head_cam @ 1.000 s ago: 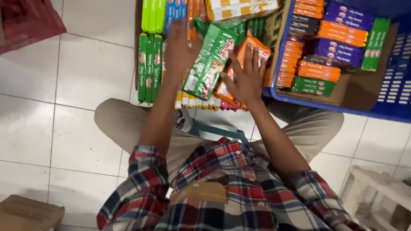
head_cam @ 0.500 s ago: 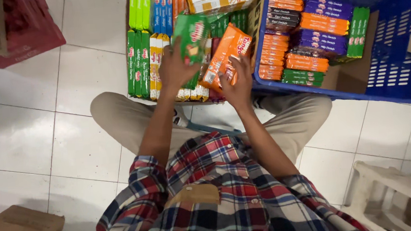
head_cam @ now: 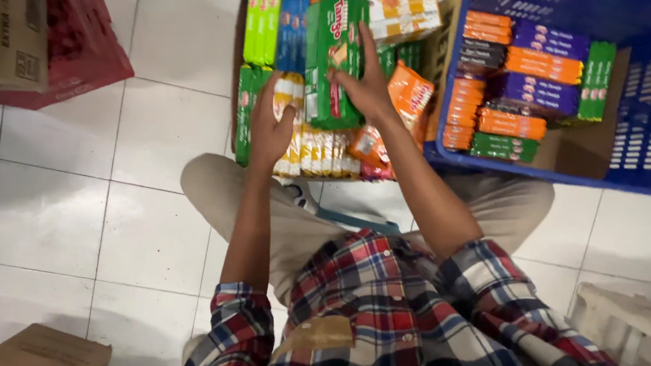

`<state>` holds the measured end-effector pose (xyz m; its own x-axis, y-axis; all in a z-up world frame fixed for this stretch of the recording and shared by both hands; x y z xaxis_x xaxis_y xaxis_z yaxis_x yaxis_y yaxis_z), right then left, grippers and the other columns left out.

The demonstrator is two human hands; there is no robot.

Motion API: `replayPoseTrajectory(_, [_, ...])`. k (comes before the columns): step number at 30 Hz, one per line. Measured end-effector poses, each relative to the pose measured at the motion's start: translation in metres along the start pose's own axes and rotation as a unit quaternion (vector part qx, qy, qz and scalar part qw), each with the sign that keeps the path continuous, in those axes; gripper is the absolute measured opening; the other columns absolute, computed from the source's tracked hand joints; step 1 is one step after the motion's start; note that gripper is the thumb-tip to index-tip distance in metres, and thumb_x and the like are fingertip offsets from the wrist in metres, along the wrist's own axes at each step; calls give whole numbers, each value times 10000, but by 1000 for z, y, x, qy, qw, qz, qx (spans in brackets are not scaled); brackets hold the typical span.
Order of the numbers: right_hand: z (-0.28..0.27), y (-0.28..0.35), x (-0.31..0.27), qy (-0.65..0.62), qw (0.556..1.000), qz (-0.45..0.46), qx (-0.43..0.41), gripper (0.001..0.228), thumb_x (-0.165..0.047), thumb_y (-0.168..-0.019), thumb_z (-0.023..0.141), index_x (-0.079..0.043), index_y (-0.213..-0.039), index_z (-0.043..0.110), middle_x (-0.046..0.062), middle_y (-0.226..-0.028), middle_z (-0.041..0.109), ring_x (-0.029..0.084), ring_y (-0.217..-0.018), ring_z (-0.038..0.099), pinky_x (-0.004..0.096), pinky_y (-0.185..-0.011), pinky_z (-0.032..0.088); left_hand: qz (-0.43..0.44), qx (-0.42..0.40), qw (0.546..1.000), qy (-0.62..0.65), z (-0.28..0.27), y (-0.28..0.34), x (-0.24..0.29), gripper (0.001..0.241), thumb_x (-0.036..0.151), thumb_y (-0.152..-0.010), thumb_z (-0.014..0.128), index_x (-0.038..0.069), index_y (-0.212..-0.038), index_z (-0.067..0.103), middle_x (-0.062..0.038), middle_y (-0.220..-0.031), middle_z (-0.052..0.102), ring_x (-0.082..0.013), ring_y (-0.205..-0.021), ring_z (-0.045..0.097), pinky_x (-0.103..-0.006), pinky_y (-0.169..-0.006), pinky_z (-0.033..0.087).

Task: The person organizes snacks by taking them out of a blue crate and arranging them into neat rows on the floor by hand.

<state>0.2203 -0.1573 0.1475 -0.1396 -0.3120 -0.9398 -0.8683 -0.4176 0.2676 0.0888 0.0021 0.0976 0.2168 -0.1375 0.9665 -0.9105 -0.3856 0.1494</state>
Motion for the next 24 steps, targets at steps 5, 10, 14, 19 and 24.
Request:
replayPoseTrajectory(5, [28, -88, -3, 75, 996, -10, 44, 1011, -128, -904, 776, -263, -1632, 88, 167, -1731, 216, 467, -1475, 449, 629, -1143, 464, 73, 84, 912, -396, -37, -58, -78, 755, 509, -1036, 528, 174, -1665, 280, -137, -1730, 126, -430, -1579, 168, -720, -1123, 325])
replayPoseTrajectory(10, [61, -144, 41, 203, 971, -74, 99, 867, -460, -970, 679, -315, -1628, 132, 184, -1242, 698, 180, -537, 531, 442, -654, 547, 145, 105, 865, -469, -18, -70, -81, 674, 530, -1067, 440, 180, -1638, 370, -139, -1707, 211, -416, -1564, 215, -651, -1112, 407])
replayPoseTrajectory(14, [79, -172, 61, 267, 952, -55, 139, 822, -495, -994, 659, -350, -1621, 148, 418, -1519, 401, 354, -571, 685, 482, -584, 574, 145, 98, 852, -493, -11, -72, -77, 665, 470, -1052, 479, 144, -1627, 397, -69, -1702, 276, -371, -1573, 213, -554, -1067, 488])
replayPoseTrajectory(19, [103, -168, 64, 274, 954, 35, 116, 839, -403, -1019, 649, -347, -1636, 83, 350, -1399, 354, 188, -613, 644, 381, -630, 614, 133, 86, 848, -505, -9, -76, -72, 655, 478, -1062, 477, 109, -1599, 422, -76, -1684, 314, -404, -1545, 268, -522, -1061, 506])
replayPoseTrajectory(24, [110, -161, 95, 294, 949, 27, 107, 753, -576, -1045, 462, -381, -1630, 29, 359, -1488, 394, 382, -653, 665, 484, -601, 591, 128, 76, 849, -507, -7, -77, -65, 671, 458, -1039, 521, 47, -1565, 454, -138, -1667, 325, -441, -1524, 283, -541, -1106, 477])
Point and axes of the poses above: each hand's wrist, its own y-axis away from the middle knuckle, its own z-axis out of the palm, x = y × z, the point moved 10 cm from there along -y, towards the middle knuckle
